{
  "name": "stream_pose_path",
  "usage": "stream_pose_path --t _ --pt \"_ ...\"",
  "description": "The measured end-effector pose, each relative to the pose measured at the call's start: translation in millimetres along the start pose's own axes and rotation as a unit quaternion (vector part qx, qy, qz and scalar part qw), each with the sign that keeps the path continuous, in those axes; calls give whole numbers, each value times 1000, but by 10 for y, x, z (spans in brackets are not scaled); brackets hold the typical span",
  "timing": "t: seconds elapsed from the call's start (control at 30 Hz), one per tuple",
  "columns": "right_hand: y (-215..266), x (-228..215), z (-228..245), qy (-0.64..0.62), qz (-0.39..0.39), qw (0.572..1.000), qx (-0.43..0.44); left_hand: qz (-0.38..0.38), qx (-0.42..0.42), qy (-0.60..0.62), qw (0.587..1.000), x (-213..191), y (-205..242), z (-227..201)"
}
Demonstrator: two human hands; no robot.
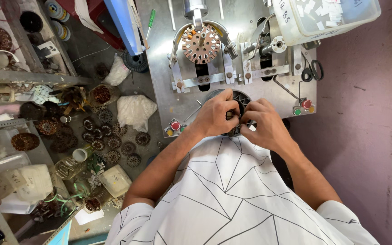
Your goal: The person operates a coil winding machine, places a stator core into the fixture, and winds copper wire onto it. They then remove the wound stator, trim excess wire with shears, and place the finished component into a container.
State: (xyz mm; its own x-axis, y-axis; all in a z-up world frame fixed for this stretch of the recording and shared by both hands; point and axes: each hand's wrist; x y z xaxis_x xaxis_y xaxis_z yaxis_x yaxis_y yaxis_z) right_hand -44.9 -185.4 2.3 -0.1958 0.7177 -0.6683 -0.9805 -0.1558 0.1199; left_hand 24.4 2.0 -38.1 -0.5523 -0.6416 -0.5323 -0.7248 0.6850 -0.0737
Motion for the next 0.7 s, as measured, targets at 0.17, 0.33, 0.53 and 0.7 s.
stream_pose_path --t 0.17,0.33,0.53,0.7 --pt "19 -14 -12 -26 -65 996 47 0 6 1 1000 24 6 3" --pt "8 0 -18 -38 -7 999 10 5 -4 3 1000 17 8 7" --pt "-17 20 -45 -26 -54 997 55 -9 12 0 1000 14 -6 10" --pt "31 -15 -66 -57 -23 998 15 0 9 -1 1000 34 6 24"
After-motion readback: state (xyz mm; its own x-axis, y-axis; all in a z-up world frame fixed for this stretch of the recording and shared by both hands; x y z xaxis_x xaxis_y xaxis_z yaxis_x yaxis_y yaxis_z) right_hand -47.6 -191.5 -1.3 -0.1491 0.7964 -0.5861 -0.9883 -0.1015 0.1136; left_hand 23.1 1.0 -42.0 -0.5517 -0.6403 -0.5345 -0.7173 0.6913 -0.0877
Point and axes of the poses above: each hand's wrist, its own y-axis away from the middle knuckle, its own x-axis out of the palm, z = x × y, and after that the axes turned 9 degrees about -y, right-handed
